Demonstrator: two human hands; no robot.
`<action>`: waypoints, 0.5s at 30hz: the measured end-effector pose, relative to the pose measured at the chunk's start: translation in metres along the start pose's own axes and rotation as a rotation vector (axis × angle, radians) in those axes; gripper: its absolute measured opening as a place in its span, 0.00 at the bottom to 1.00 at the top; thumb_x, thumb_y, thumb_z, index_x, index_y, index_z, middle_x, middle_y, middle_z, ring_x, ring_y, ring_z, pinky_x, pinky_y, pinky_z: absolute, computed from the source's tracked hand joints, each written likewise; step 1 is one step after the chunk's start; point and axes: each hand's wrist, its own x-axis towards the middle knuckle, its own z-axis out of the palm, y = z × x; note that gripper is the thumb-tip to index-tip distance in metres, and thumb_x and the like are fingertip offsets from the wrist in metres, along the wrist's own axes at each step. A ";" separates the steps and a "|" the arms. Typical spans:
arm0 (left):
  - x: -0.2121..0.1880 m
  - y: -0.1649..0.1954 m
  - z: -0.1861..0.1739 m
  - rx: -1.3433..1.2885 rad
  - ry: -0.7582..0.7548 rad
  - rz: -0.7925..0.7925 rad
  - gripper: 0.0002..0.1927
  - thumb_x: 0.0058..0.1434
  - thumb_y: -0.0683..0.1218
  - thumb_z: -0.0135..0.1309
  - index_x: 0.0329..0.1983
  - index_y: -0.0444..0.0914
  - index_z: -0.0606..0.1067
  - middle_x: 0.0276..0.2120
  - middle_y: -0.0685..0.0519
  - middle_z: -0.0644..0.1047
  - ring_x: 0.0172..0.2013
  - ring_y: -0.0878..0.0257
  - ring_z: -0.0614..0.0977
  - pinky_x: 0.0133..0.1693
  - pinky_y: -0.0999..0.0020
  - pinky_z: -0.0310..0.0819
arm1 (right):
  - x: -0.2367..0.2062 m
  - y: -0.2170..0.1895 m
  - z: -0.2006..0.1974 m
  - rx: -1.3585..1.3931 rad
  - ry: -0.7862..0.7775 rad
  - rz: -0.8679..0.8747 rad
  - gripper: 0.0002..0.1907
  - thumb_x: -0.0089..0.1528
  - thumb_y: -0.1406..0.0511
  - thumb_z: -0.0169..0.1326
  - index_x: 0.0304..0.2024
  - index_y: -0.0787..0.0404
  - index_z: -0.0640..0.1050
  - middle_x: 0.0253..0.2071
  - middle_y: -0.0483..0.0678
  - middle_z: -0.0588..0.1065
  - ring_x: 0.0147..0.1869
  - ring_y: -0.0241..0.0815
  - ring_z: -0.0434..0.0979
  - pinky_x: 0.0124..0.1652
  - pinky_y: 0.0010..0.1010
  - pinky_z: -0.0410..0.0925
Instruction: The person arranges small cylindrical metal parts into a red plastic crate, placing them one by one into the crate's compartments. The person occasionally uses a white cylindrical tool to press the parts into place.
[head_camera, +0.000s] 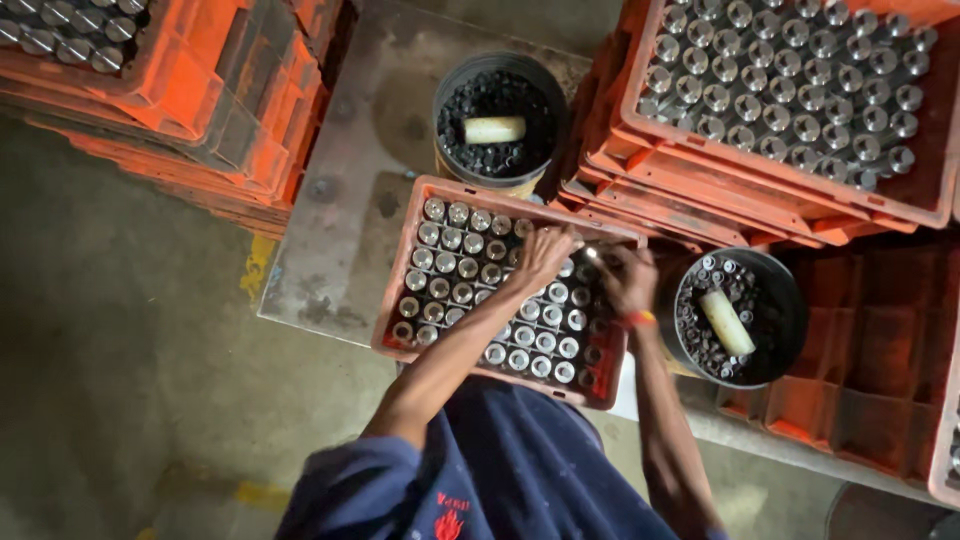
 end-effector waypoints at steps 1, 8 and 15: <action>-0.003 -0.005 -0.007 -0.211 0.157 0.037 0.20 0.73 0.53 0.52 0.53 0.31 0.76 0.26 0.50 0.81 0.26 0.58 0.84 0.28 0.62 0.77 | 0.001 0.008 -0.009 0.114 -0.002 0.102 0.15 0.56 0.58 0.68 0.43 0.56 0.84 0.37 0.55 0.78 0.40 0.52 0.76 0.42 0.42 0.71; -0.012 0.000 0.006 -1.049 0.189 -0.224 0.30 0.74 0.69 0.43 0.64 0.44 0.74 0.45 0.55 0.81 0.45 0.60 0.82 0.39 0.63 0.75 | -0.020 0.012 0.013 1.049 0.172 0.652 0.20 0.61 0.60 0.64 0.54 0.58 0.80 0.45 0.56 0.77 0.47 0.54 0.78 0.47 0.42 0.71; -0.047 0.001 0.049 -0.267 0.198 -0.088 0.33 0.64 0.46 0.57 0.73 0.45 0.65 0.63 0.41 0.70 0.40 0.52 0.83 0.32 0.65 0.81 | -0.044 -0.006 0.035 0.157 0.047 0.136 0.26 0.61 0.64 0.60 0.62 0.59 0.76 0.50 0.60 0.77 0.51 0.58 0.79 0.48 0.45 0.72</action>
